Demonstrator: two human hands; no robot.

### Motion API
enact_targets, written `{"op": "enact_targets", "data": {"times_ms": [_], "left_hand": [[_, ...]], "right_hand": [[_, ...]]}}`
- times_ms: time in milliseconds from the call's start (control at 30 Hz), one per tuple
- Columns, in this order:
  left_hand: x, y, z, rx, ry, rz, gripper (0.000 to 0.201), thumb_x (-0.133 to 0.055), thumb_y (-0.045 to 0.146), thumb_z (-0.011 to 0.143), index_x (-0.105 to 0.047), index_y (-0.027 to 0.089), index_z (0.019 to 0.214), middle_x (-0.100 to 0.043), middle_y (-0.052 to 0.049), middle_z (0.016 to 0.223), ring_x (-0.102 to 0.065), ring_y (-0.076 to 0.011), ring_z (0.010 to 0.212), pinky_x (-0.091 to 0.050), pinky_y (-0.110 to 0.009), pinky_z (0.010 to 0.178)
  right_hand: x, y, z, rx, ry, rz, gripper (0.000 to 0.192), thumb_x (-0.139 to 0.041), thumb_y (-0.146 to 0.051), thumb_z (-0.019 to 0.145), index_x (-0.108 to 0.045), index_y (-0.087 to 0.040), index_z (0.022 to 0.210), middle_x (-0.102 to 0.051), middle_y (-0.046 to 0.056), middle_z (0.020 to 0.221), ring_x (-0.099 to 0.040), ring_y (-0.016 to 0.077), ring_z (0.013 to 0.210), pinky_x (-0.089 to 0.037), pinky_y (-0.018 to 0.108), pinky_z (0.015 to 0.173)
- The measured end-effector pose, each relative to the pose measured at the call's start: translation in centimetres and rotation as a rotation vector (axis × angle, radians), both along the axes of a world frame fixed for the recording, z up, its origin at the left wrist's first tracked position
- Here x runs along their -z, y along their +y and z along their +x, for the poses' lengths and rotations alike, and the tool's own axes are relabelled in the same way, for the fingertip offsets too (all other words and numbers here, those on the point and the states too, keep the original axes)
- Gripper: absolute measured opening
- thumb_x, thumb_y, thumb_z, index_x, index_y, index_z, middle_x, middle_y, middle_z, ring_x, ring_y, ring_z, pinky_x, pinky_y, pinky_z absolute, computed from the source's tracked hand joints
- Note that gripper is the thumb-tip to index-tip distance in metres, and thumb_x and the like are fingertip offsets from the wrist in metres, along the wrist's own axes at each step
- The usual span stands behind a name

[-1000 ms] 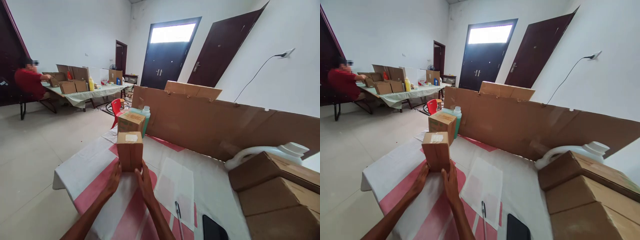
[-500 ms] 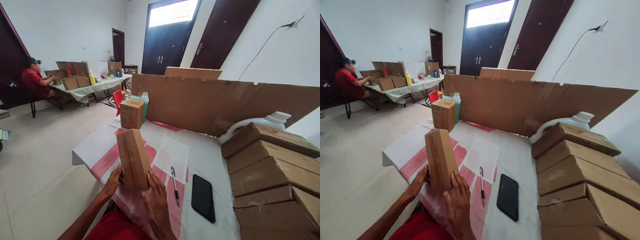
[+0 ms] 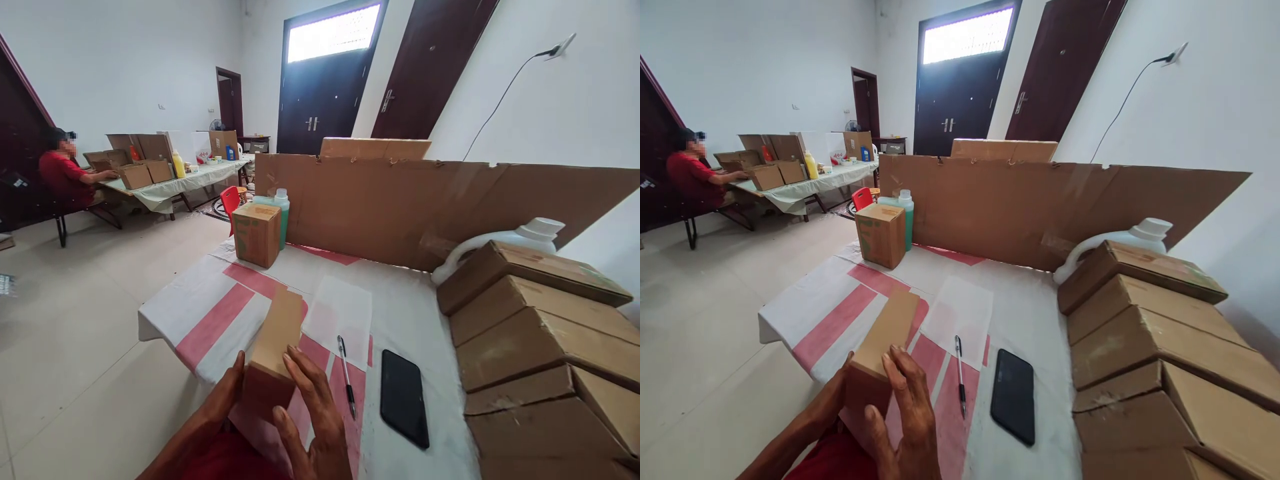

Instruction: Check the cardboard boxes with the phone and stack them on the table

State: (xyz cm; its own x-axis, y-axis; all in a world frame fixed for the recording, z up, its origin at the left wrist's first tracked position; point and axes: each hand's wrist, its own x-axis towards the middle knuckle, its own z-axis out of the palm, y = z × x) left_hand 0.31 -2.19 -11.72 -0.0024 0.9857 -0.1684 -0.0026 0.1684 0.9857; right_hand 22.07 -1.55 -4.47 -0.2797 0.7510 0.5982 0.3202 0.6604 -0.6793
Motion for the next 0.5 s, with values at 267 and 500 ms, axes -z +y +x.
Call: {"op": "enact_targets", "data": {"times_ms": [267,500], "left_hand": [[0.0,-1.2,-2.1,-0.250,-0.102,-0.033,0.088,-0.047,0.087,0.084,-0.062,0.022,0.141,-0.071,-0.015,0.135,-0.061,-0.0394,0.130,-0.042,-0.058,0.117],[-1.6,-2.3,-3.7,-0.296,-0.273,-0.078,0.097,-0.055,0.085,0.083,-0.038,0.026,0.159,-0.068,-0.014,0.134,-0.068,-0.0349,0.114,-0.057,-0.050,0.098]], "right_hand": [[0.1,2.6,-4.9,-0.285,-0.070,-0.117,0.047,-0.060,-0.026,0.097,-0.057,-0.023,0.144,-0.048,0.012,0.159,-0.038,0.0284,0.152,-0.037,0.052,0.124],[1.1,10.7,-7.3,-0.172,0.019,-0.318,0.047,-0.054,-0.046,0.100,-0.061,-0.026,0.141,-0.056,0.010,0.153,-0.043,0.0268,0.148,-0.033,0.052,0.124]]}}
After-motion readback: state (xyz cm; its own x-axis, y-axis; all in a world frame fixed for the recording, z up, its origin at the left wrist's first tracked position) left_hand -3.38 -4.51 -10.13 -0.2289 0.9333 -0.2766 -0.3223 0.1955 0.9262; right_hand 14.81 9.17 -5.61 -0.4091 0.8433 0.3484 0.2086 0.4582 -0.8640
